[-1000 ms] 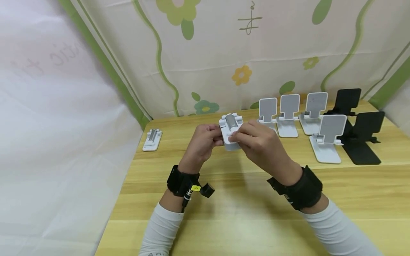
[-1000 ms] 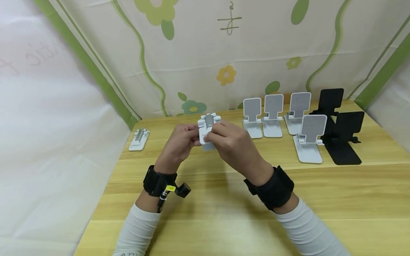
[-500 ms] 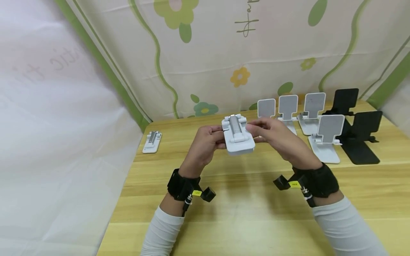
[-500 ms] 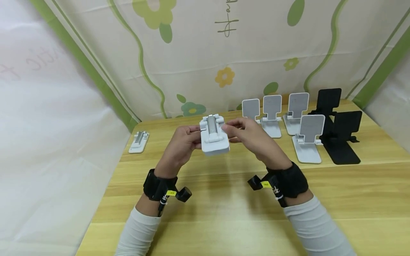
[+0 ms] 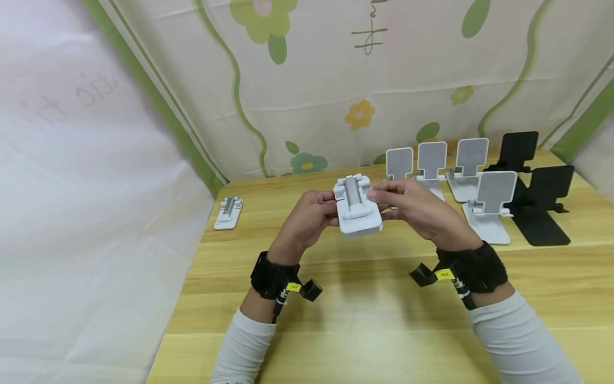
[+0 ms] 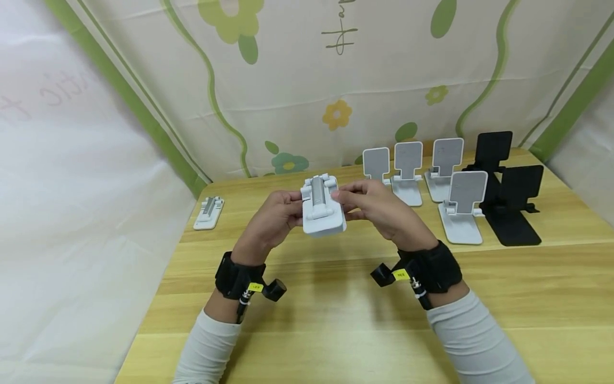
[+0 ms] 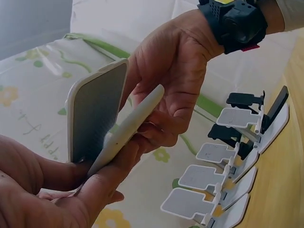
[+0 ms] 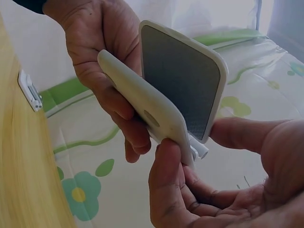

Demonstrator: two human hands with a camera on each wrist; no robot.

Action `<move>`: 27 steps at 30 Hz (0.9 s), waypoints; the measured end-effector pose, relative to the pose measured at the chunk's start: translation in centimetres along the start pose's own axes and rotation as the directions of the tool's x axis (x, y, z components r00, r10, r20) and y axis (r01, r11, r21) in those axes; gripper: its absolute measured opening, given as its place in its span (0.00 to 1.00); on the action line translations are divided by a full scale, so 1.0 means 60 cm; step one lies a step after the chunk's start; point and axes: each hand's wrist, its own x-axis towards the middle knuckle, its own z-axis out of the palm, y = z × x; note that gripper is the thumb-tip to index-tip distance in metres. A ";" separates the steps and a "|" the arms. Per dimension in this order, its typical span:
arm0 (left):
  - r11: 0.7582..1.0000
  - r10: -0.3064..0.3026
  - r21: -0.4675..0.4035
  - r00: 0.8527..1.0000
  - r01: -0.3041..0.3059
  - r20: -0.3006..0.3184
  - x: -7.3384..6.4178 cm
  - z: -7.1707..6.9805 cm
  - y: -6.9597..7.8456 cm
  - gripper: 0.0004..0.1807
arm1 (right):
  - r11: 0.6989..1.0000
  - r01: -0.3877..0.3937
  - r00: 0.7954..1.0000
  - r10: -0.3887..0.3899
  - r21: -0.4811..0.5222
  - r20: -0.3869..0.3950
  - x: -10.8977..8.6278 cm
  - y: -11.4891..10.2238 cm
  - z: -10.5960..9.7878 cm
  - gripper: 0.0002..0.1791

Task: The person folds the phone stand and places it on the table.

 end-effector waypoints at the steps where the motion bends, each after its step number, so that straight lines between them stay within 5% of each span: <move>1: 1.000 -0.009 -0.006 1.000 0.009 0.022 0.000 -0.003 0.000 0.20 | 1.000 -0.002 1.000 0.002 -0.001 0.001 0.000 0.000 0.000 0.26; 5: 0.994 -0.031 -0.101 0.995 0.040 0.091 -0.001 -0.010 0.002 0.22 | 1.000 -0.009 1.000 0.009 -0.010 -0.005 0.001 -0.001 0.001 0.26; 9: 0.982 -0.029 -0.184 0.995 0.046 0.096 -0.004 -0.012 0.007 0.24 | 1.000 -0.014 1.000 0.014 -0.012 -0.017 0.005 -0.002 0.003 0.26; 27: 0.999 -0.028 -0.019 0.998 0.029 0.050 -0.005 -0.007 0.011 0.22 | 1.000 0.009 1.000 -0.010 -0.021 -0.022 0.006 0.004 0.005 0.25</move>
